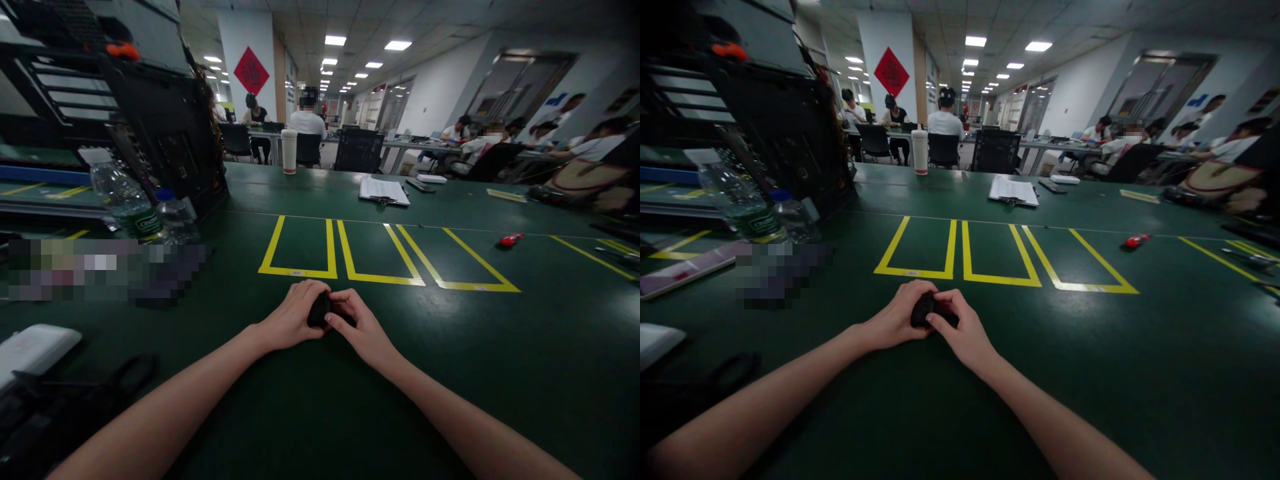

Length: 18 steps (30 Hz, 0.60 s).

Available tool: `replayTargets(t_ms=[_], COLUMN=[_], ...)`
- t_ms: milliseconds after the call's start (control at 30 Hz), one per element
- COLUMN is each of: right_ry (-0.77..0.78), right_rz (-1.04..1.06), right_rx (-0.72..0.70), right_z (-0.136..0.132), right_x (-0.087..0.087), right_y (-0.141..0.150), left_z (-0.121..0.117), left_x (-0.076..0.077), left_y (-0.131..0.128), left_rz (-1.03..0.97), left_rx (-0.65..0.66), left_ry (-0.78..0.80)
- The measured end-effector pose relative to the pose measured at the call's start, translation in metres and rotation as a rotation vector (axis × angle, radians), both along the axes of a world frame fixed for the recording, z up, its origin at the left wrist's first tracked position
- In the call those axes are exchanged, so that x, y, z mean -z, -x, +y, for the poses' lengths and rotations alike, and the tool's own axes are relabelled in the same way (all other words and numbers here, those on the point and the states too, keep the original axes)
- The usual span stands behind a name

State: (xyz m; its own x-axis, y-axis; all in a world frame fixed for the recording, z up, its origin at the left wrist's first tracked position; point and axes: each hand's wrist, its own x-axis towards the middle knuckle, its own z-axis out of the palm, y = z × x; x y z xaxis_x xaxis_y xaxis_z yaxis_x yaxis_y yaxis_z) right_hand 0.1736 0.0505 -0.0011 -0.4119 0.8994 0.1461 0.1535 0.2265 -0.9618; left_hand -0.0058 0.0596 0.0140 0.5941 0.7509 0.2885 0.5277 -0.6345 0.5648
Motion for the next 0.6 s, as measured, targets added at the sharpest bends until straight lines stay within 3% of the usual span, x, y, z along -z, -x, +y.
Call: replayTargets(t_ms=[300, 433, 600], right_ry=[-0.054, -0.082, -0.009], right_rz=[-0.043, -0.007, -0.030], right_rx=[-0.067, -0.027, 0.012], right_z=[-0.0021, -0.0028, -0.0013], right_x=[-0.0045, -0.0006, -0.0010], right_y=[-0.0050, -0.0031, -0.0004], left_z=[-0.0002, -0.0001, -0.0003], left_x=[0.0025, 0.0028, -0.0011], left_y=[0.0003, 0.0002, 0.0010], left_rz=[-0.024, -0.036, -0.015], left_rx=[-0.008, -0.010, 0.005], left_ry=[-0.010, -0.024, 0.005])
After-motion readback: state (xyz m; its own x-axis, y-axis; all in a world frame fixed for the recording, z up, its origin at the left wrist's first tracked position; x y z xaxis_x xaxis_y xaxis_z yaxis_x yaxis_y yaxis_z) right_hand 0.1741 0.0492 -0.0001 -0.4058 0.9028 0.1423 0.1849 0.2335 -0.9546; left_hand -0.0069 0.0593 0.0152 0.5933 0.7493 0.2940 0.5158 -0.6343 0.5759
